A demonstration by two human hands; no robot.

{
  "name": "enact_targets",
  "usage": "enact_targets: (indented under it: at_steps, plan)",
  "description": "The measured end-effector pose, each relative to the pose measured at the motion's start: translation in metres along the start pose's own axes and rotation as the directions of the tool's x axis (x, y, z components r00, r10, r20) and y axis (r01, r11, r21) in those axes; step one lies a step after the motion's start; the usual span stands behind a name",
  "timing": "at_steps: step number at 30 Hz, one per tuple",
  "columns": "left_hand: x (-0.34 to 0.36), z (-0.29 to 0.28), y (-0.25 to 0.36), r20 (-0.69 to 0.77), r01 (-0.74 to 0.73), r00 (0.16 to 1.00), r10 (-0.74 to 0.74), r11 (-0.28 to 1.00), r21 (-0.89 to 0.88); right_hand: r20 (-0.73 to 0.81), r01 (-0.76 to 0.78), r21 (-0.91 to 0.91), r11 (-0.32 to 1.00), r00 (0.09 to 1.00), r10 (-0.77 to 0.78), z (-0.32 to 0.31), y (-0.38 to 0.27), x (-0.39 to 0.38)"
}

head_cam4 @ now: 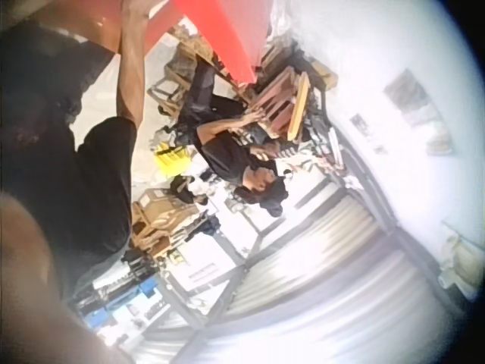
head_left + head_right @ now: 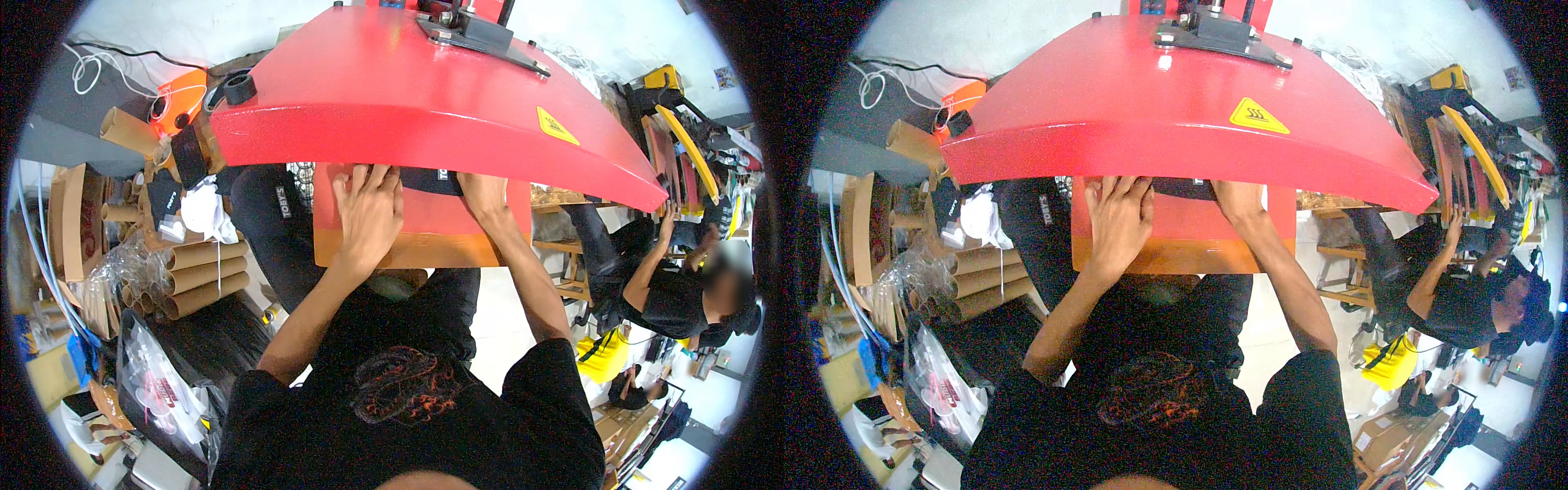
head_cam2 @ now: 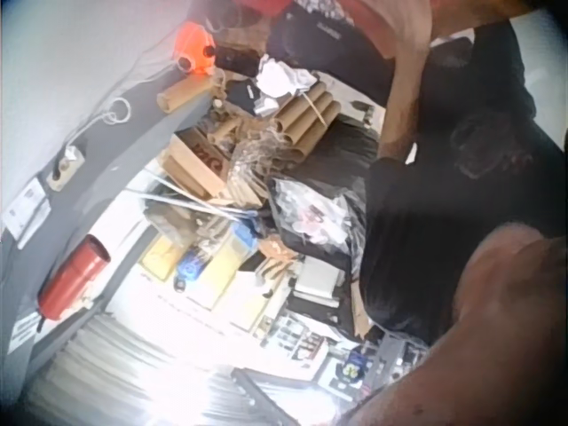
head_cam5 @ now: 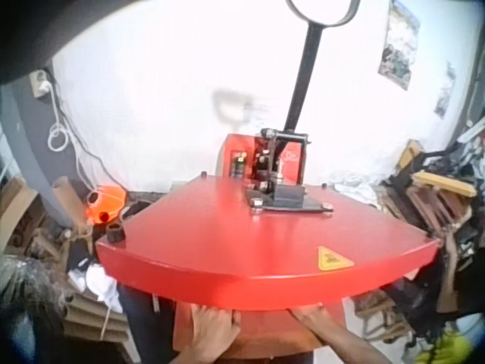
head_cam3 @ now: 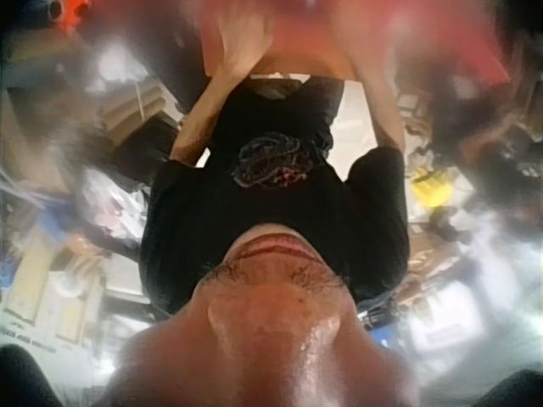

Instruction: The person repeatedly places black baseball caps onto a red heat press machine, closes the press, and then opens it to remove the caps. This cycle is performed multiple times in a workshop setting.

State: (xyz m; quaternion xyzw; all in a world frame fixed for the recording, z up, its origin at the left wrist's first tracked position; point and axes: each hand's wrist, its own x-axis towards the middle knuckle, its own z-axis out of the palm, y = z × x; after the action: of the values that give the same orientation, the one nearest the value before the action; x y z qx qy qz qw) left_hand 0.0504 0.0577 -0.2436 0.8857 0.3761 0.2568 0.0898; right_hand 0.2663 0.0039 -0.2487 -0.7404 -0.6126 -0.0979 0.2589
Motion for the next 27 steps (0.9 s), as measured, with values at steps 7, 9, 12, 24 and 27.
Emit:
enact_targets:
  at_steps: [7,9,12,24,27]
  plan:
    - [-0.002,0.002,-0.001,-0.023,0.005,1.000,-0.006,0.999,-0.037,0.046,-0.048,0.006,0.999,0.998,0.047,0.004,0.009,0.002]
    - [-0.002,0.001,-0.001,-0.031,0.003,1.000,-0.004,0.999,-0.035,0.097,-0.051,0.000,0.999,0.994,0.051,0.004,0.014,0.003]
    - [-0.002,0.004,-0.002,-0.047,-0.001,0.999,-0.001,0.999,-0.038,0.091,-0.021,0.036,0.999,0.996,0.018,0.004,0.017,0.004]
    - [-0.003,0.004,-0.003,-0.070,-0.011,0.997,0.008,0.999,-0.047,0.070,-0.106,0.098,0.990,0.993,0.099,0.002,-0.003,0.003]
    - [-0.004,0.002,-0.004,0.013,0.007,1.000,-0.007,1.000,-0.012,-0.066,-0.015,0.159,0.987,0.997,0.026,0.013,0.008,0.007]
